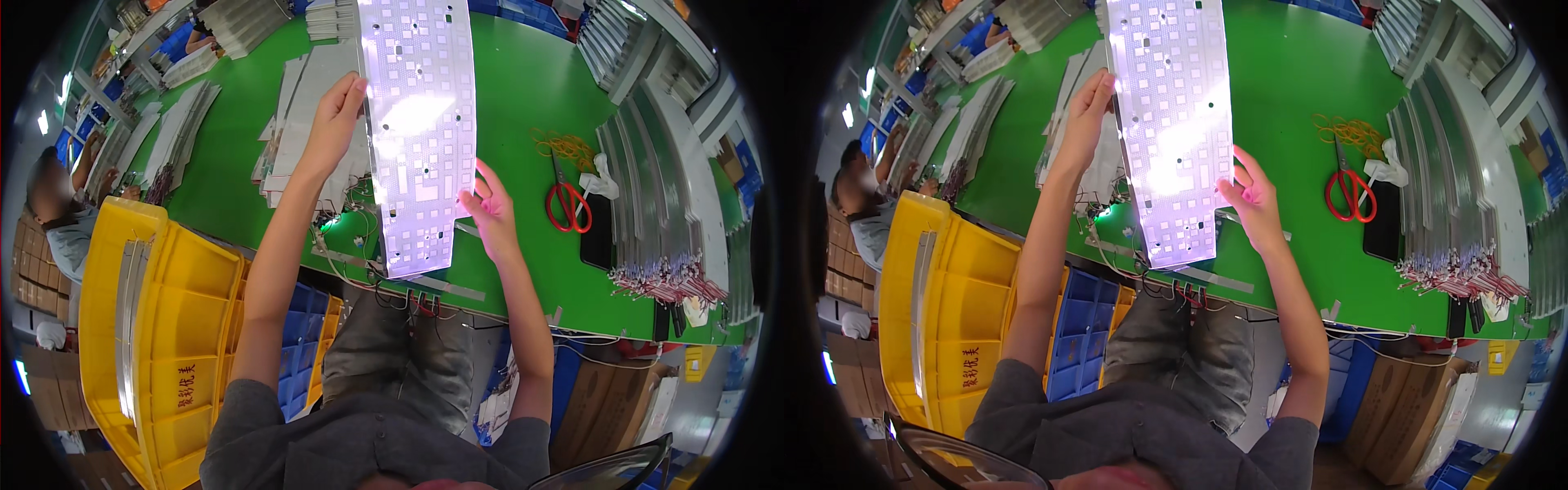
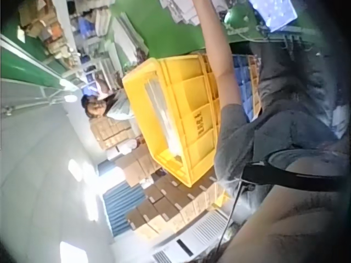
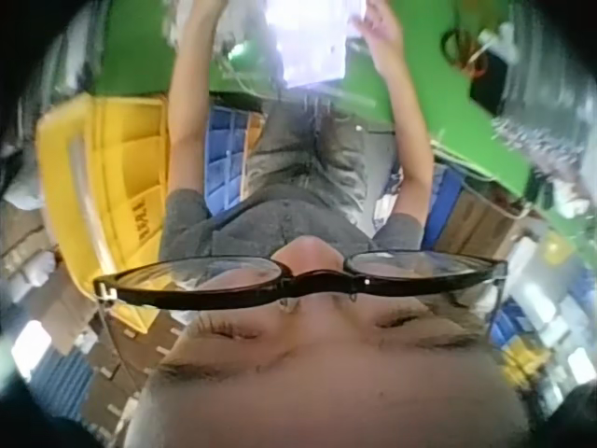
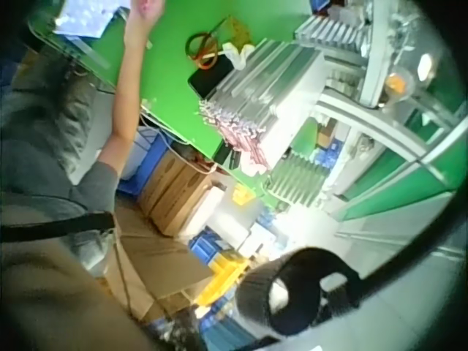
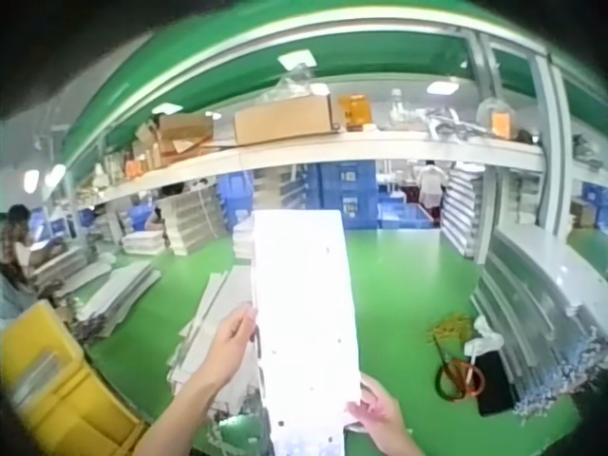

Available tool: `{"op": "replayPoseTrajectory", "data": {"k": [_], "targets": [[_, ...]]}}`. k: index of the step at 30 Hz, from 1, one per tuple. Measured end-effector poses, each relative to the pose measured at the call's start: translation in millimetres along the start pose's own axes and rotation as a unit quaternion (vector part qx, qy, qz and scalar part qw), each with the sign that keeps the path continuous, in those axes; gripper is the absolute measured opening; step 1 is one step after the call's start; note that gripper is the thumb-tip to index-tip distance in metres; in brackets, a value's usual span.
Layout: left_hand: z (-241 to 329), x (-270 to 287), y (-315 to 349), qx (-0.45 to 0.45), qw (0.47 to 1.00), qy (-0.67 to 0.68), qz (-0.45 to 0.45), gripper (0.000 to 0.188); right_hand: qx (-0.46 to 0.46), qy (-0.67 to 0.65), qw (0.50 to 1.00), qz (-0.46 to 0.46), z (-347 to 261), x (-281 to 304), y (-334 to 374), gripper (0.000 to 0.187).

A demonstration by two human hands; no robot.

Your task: The person tests illuminated backlight panels by connecting their wires to a testing circuit board, trims strips using scissors, and stacks the panels together on the workbench.

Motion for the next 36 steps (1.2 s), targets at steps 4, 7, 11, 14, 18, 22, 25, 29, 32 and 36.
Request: {"op": "replayPoseTrajectory", "data": {"k": [4, 7, 11, 14, 18, 22, 25, 29, 32, 36], "targets": [[5.3, 6.8, -11.5, -0.003, 0.998, 0.061, 0.016, 0.023, -0.001, 0.001, 1.0, 0.006, -1.7, -1.5, -0.1, 0.056], [10.7, 30.5, -26.4, -0.016, 0.994, 0.05, 0.1, 0.026, -0.003, -0.003, 1.0, -0.005, 3.6, -3.4, 0.8, 0.055], [12.8, 31.8, -42.6, -0.02, 0.996, -0.057, 0.062, 0.038, -0.006, 0.012, 1.0, -0.018, 5.0, -6.7, 2.9, 0.053], [9.1, 36.2, -38.9, -0.001, 0.992, -0.109, 0.067, 0.047, -0.02, 0.016, 0.999, -0.022, 11.5, -5.2, 2.1, 0.054], [7.6, 23.6, -22.2, 0.09, 0.991, -0.041, 0.091, 0.056, -0.031, 0.012, 0.999, -0.022, 13.8, -1.2, 1.9, 0.054], [20.3, 44.9, -38.6, -0.042, 0.988, -0.107, 0.103, 0.054, -0.019, 0.012, 1.0, -0.009, 7.2, -9.2, 2.3, 0.052], [35.5, 55.2, -46.0, -0.073, 0.984, -0.065, 0.149, 0.043, -0.019, 0.032, 0.998, -0.045, 10.0, -12.5, 2.9, 0.053], [35.2, 63.7, -58.1, -0.079, 0.984, 0.016, 0.157, 0.041, -0.019, 0.024, 0.999, -0.043, 12.1, -12.1, 2.7, 0.053], [49.0, 56.8, -57.3, -0.095, 0.984, -0.057, 0.141, 0.037, -0.025, 0.017, 0.999, -0.042, 11.4, -9.5, 4.3, 0.052], [42.4, 71.7, -55.6, -0.045, 0.988, -0.036, 0.142, 0.045, -0.029, 0.006, 0.999, -0.036, 8.3, -12.4, 4.7, 0.051]]}}
Point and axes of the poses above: each hand's wrist, its own y-axis away from the middle knuckle, its own x-axis out of the back of the hand, z = x × y, the point moved 10 cm from there along -y, towards the middle knuckle, and after that the axes turned 6 degrees about y, right-handed, at the moved point
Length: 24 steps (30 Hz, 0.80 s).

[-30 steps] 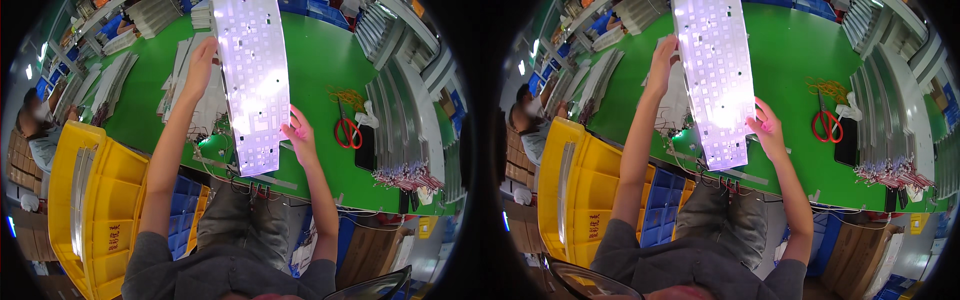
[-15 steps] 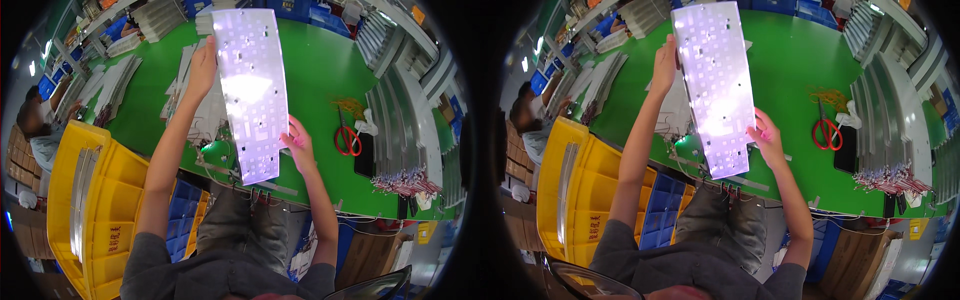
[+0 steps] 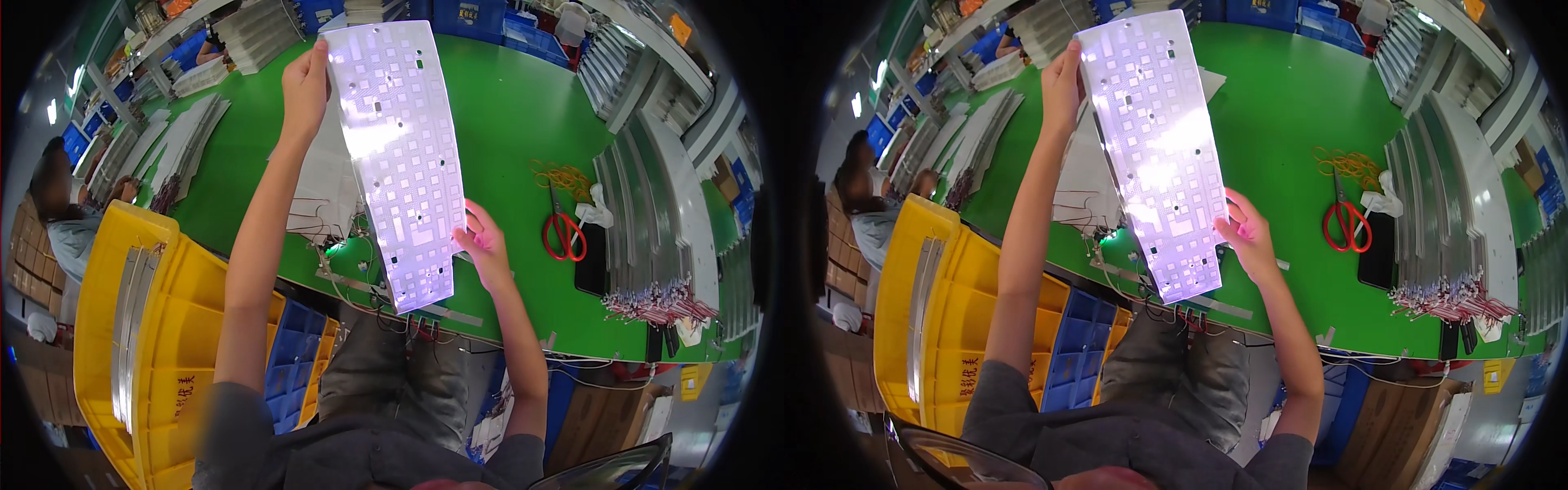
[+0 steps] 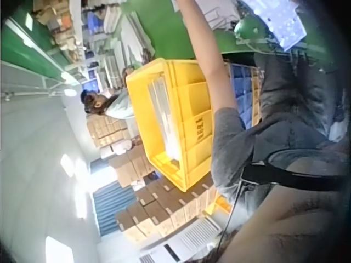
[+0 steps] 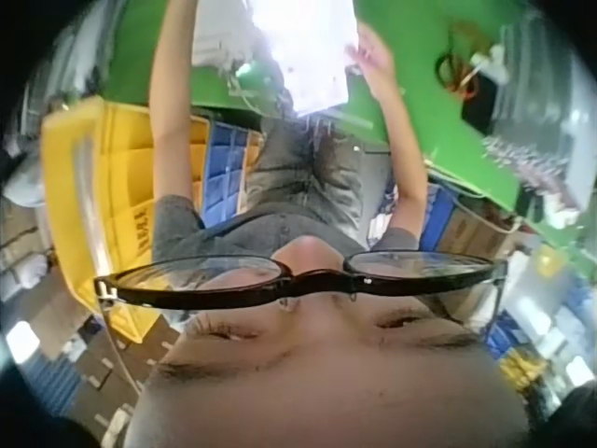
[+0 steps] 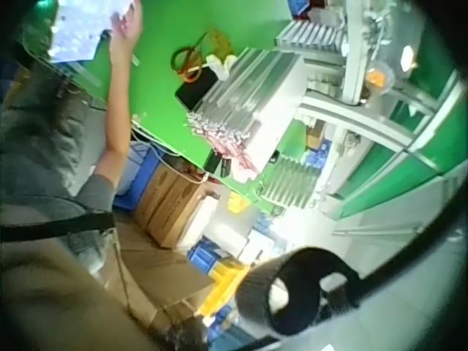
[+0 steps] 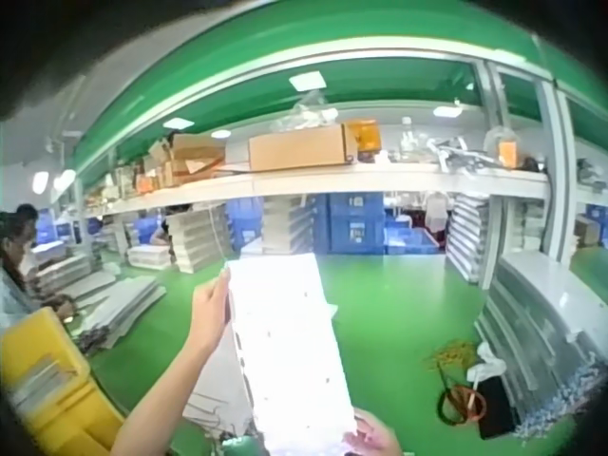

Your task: The person tests illuminated backlight panels by connecting their wires to a testing circuit board, trims strips using scissors, and stacks the panels together on the workbench.

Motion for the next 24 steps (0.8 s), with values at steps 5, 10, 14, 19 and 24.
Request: {"op": "replayPoseTrajectory", "data": {"k": [5, 10, 14, 19, 24], "targets": [[4.6, 10.2, 29.3, -0.03, 0.999, -0.038, -0.009, 0.054, 0.002, 0.003, 1.0, 0.004, -5.1, 4.5, 0.5, 0.053], [-2.5, 31.6, 81.3, 0.051, 0.998, -0.008, -0.038, 0.044, 0.134, -0.005, 0.977, 0.166, -55.5, 47.6, 11.2, 0.054], [8.1, 54.6, 72.9, 0.05, 0.998, 0.003, -0.03, 0.033, 0.265, -0.051, 0.938, 0.218, -122.2, 59.9, 21.0, 0.054], [16.6, 74.2, 60.8, 0.031, 0.999, -0.035, -0.015, 0.017, 0.274, -0.085, 0.934, 0.213, -179.1, 38.3, 14.8, 0.047], [-29.1, 114.5, 45.5, 0.033, 0.991, -0.124, 0.031, 0.021, 0.171, -0.065, 0.973, 0.143, -125.2, 11.7, -11.1, 0.035]]}}
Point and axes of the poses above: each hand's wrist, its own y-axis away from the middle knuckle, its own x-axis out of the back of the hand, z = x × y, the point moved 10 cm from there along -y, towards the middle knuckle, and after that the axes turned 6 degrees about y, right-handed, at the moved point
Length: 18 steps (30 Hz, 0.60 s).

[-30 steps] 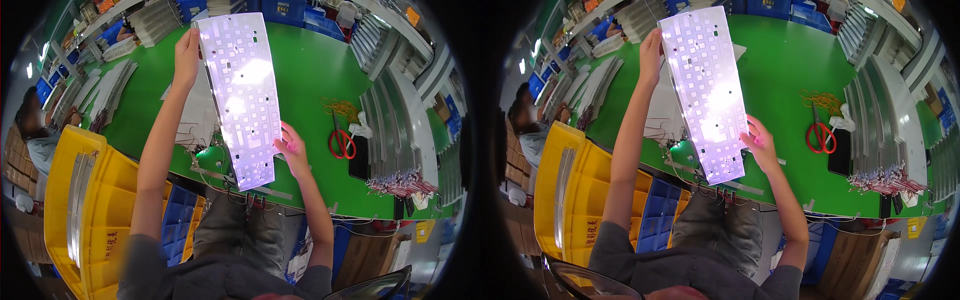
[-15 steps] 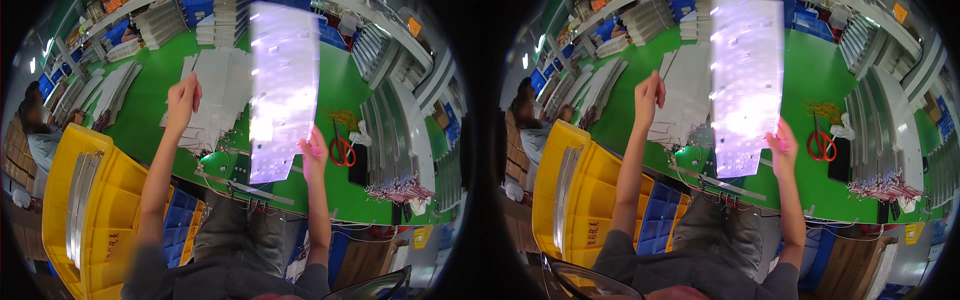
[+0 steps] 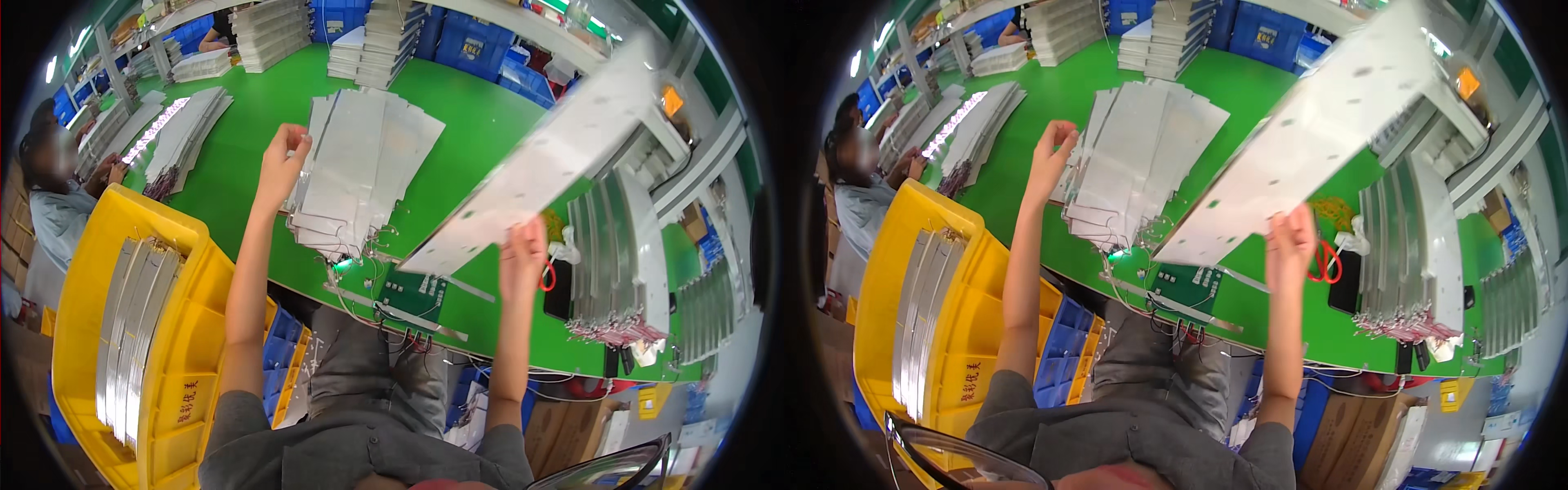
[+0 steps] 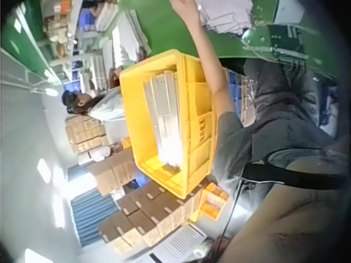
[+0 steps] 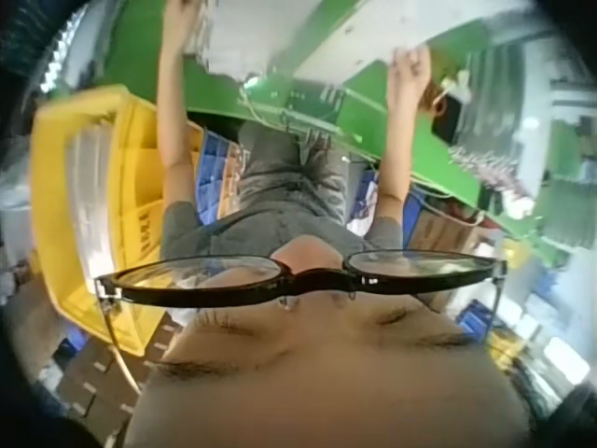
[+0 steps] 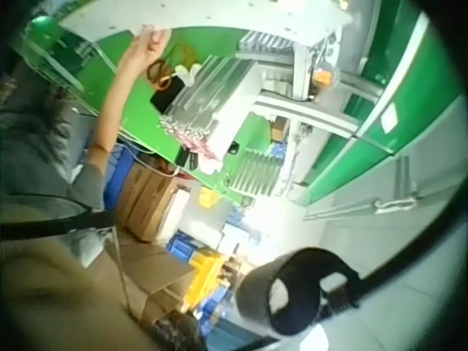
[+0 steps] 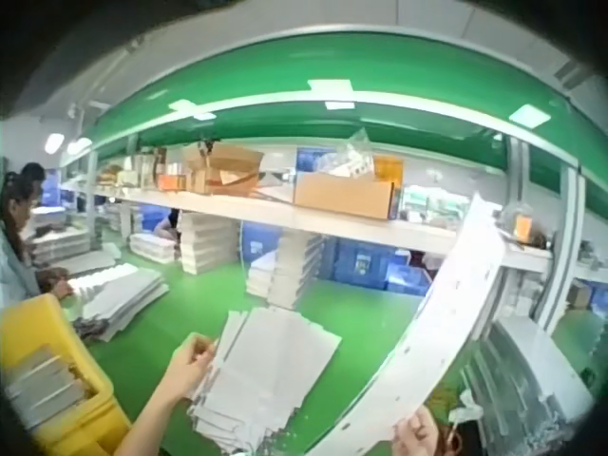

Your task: The person tests illuminated backlight panels by connecting their wires to a testing circuit board, trims strips using scissors, and stacks the panels together on the workbench.

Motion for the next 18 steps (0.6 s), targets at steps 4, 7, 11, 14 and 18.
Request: {"op": "replayPoseTrajectory", "data": {"k": [4, 7, 11, 14, 18], "targets": [[-58.1, 1.9, -2.1, 0.046, 0.998, -0.033, 0.023, 0.031, -0.189, 0.228, 0.953, -0.062, 121.7, -38.8, 7.8, 0.04], [-52.7, -0.2, -4.1, 0.033, 0.995, -0.092, 0.009, 0.038, -0.091, 0.224, 0.95, -0.196, 193.6, -83.4, -11.3, 0.048], [-72.0, -1.2, 7.4, 0.098, 0.984, -0.148, -0.033, 0.053, -0.103, 0.427, 0.888, -0.138, 239.5, -71.7, -20.7, 0.061], [-99.5, 3.7, 15.7, 0.132, 0.97, -0.197, -0.056, 0.064, -0.258, 0.206, 0.938, -0.105, 246.9, -88.2, -4.3, 0.064], [-116.7, -13.1, 21.2, 0.171, 0.962, -0.185, -0.105, 0.068, -0.364, 0.137, 0.921, -0.039, 255.7, -93.4, 14.8, 0.076]]}}
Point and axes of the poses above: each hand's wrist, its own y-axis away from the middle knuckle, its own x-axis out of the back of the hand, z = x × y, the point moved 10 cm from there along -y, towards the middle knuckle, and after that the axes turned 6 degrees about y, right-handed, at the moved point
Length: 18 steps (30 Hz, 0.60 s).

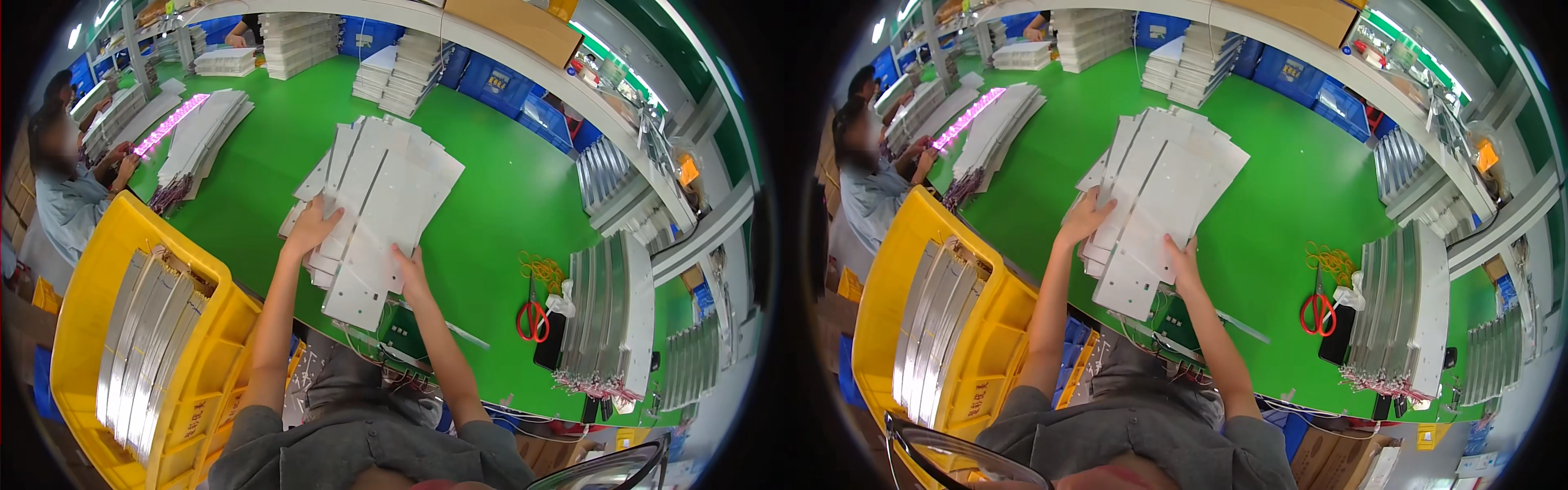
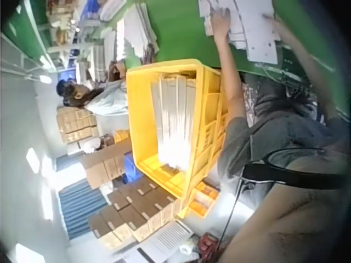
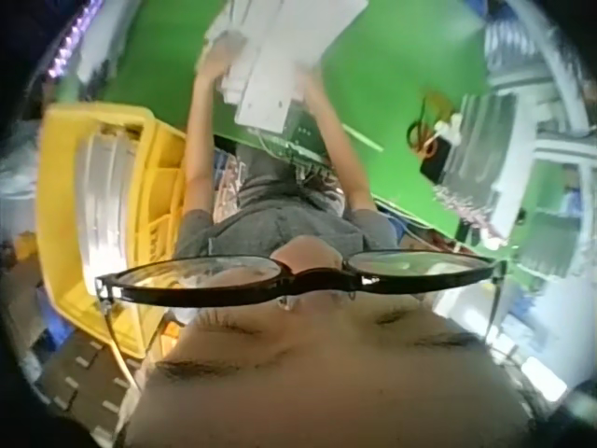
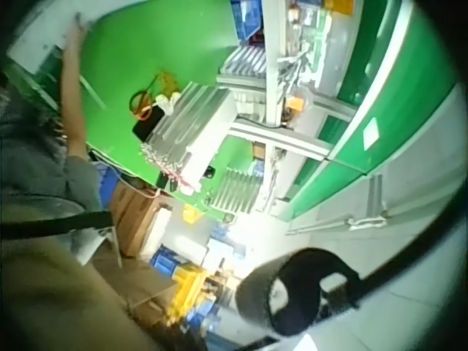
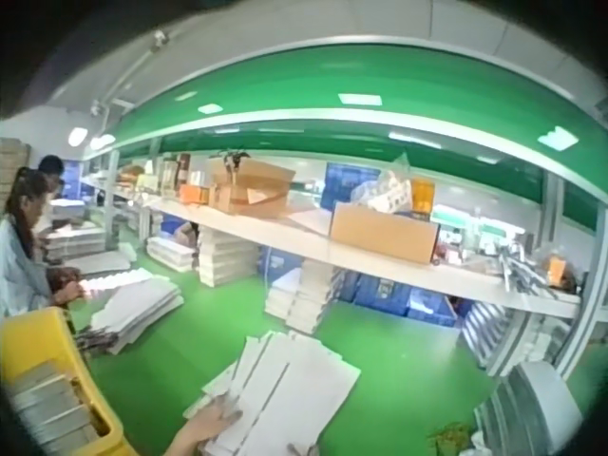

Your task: The person tests illuminated backlight panels by connecting their wires to a testing circuit board, trims strips using scissors, and stacks the panels together on the workbench.

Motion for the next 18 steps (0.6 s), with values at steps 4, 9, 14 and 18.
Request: {"op": "replayPoseTrajectory", "data": {"k": [4, 9, 14, 18], "targets": [[9.9, -10.7, -0.2, 0.019, 0.999, 0.0, -0.043, 0.072, 0.002, 0.008, 1.0, 0.02, 1.8, -2.9, -8.1, 0.079], [11.0, -10.0, -0.2, -0.009, 0.999, -0.046, -0.024, 0.075, 0.092, -0.042, 0.991, 0.087, 3.0, -4.8, -14.5, 0.079], [32.8, -0.6, 11.7, -0.032, 0.988, -0.139, -0.051, 0.072, 0.114, -0.071, 0.98, 0.149, 10.0, -20.0, -19.2, 0.079], [8.2, 9.7, 10.8, 0.01, 0.984, -0.166, -0.061, 0.066, 0.062, -0.101, 0.967, 0.224, 11.0, -44.7, -11.9, 0.077]]}}
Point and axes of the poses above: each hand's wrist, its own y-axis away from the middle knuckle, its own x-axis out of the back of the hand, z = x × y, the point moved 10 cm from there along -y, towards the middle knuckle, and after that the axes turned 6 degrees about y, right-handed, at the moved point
